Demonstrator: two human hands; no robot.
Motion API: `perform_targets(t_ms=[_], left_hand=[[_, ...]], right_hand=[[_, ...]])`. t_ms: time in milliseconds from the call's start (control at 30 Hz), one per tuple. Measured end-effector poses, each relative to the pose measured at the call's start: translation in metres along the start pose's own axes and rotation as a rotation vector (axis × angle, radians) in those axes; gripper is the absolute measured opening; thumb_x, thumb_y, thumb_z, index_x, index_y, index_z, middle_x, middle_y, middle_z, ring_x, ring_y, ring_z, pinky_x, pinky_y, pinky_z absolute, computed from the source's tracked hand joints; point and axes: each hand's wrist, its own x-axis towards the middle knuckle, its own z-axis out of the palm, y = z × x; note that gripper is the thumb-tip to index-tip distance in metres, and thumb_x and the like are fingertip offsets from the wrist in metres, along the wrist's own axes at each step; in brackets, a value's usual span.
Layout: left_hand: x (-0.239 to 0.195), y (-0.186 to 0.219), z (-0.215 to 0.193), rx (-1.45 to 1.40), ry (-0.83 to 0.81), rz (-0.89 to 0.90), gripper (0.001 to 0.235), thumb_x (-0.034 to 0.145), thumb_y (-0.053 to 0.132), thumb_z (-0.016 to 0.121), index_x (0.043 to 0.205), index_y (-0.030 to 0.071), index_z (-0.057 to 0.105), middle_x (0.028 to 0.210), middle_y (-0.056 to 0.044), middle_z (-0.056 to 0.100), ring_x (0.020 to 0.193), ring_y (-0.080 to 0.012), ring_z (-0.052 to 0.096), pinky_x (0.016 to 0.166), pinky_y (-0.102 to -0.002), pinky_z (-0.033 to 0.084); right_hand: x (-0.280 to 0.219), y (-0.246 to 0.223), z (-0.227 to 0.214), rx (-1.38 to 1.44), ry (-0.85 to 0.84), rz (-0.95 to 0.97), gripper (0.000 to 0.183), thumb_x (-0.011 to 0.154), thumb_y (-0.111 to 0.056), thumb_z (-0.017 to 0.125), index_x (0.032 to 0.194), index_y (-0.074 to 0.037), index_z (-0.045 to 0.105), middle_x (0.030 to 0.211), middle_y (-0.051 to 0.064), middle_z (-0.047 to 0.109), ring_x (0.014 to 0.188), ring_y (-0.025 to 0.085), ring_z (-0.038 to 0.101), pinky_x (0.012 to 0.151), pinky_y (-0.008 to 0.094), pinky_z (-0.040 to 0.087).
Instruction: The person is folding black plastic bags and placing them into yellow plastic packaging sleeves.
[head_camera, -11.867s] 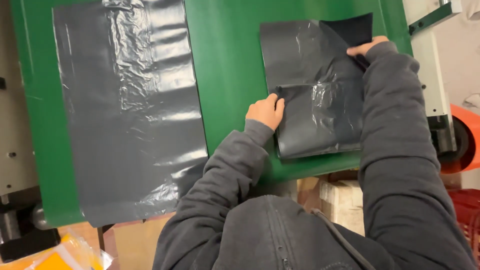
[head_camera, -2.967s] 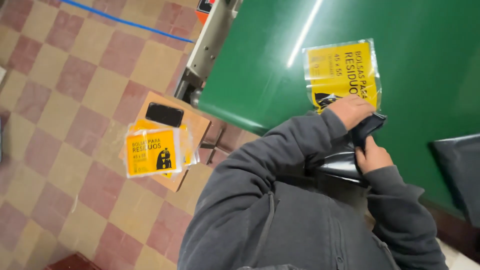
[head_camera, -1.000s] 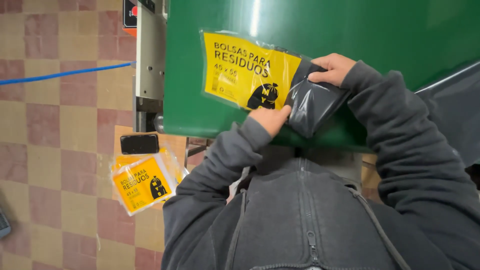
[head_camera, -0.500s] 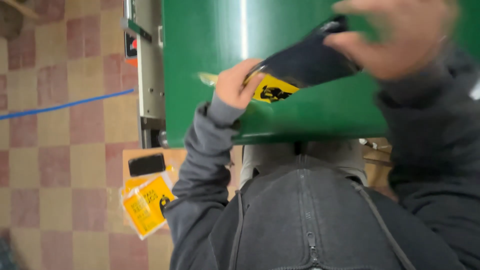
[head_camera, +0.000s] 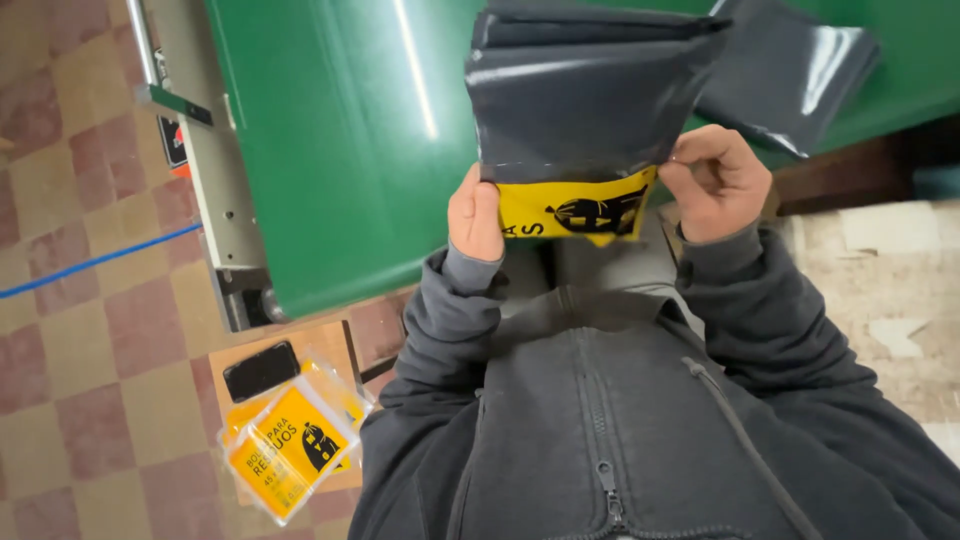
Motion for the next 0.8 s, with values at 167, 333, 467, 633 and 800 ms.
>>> perform_targets(t_ms=[167, 333, 467, 633, 800], left_hand=[[0.004, 0.004, 0.015, -0.231, -0.067, -0.041, 0.037, 0.108, 0.01, 0.041, 0.14, -0.003, 0.055, 0.125, -0.002, 0.066, 0.114, -0.0132, 0.06, 0.105, -0.027, 0.046], [-0.016, -0.004, 0.006, -0.067, -0.103, 0.005, 0.022, 0.102, 0.0, 0.057, 0.119, -0.004, 0.07, 0.103, -0.006, 0.071, 0.093, -0.0134, 0.065, 0.087, -0.027, 0.053], [-0.009, 0.015, 0.007, 0.062, -0.286, 0.243, 0.01, 0.094, -0.003, 0.066, 0.102, -0.002, 0.072, 0.099, -0.012, 0.073, 0.094, -0.0227, 0.074, 0.09, -0.032, 0.058], [0.012, 0.092, 0.033, 0.156, -0.402, 0.273, 0.009, 0.088, -0.003, 0.065, 0.097, -0.006, 0.065, 0.104, -0.021, 0.07, 0.094, -0.0309, 0.072, 0.084, -0.034, 0.057], [0.025, 0.1, 0.046, 0.146, -0.45, 0.374, 0.017, 0.077, 0.003, 0.074, 0.081, -0.009, 0.063, 0.09, -0.016, 0.069, 0.082, -0.0262, 0.071, 0.068, -0.036, 0.057]], right_hand=[[-0.007, -0.059, -0.006, -0.324, -0.045, -0.194, 0.016, 0.098, 0.012, 0.068, 0.106, 0.002, 0.06, 0.101, 0.013, 0.064, 0.087, 0.015, 0.059, 0.077, 0.025, 0.047], [-0.017, -0.107, -0.027, -0.522, -0.108, -0.391, 0.019, 0.09, 0.01, 0.068, 0.099, -0.001, 0.057, 0.104, 0.014, 0.065, 0.088, 0.023, 0.063, 0.079, 0.031, 0.051], [-0.029, -0.119, -0.067, -0.827, -0.246, -0.289, 0.022, 0.076, 0.003, 0.071, 0.085, -0.014, 0.061, 0.101, 0.01, 0.064, 0.089, 0.031, 0.062, 0.081, 0.038, 0.049], [-0.033, -0.151, -0.059, -0.634, -0.101, -0.502, 0.014, 0.087, 0.001, 0.071, 0.093, -0.006, 0.059, 0.097, 0.007, 0.063, 0.089, 0.031, 0.063, 0.08, 0.044, 0.052], [-0.041, -0.16, -0.091, -0.66, -0.269, -0.635, 0.006, 0.089, -0.004, 0.065, 0.095, -0.004, 0.063, 0.1, 0.01, 0.067, 0.088, 0.029, 0.067, 0.076, 0.043, 0.055]])
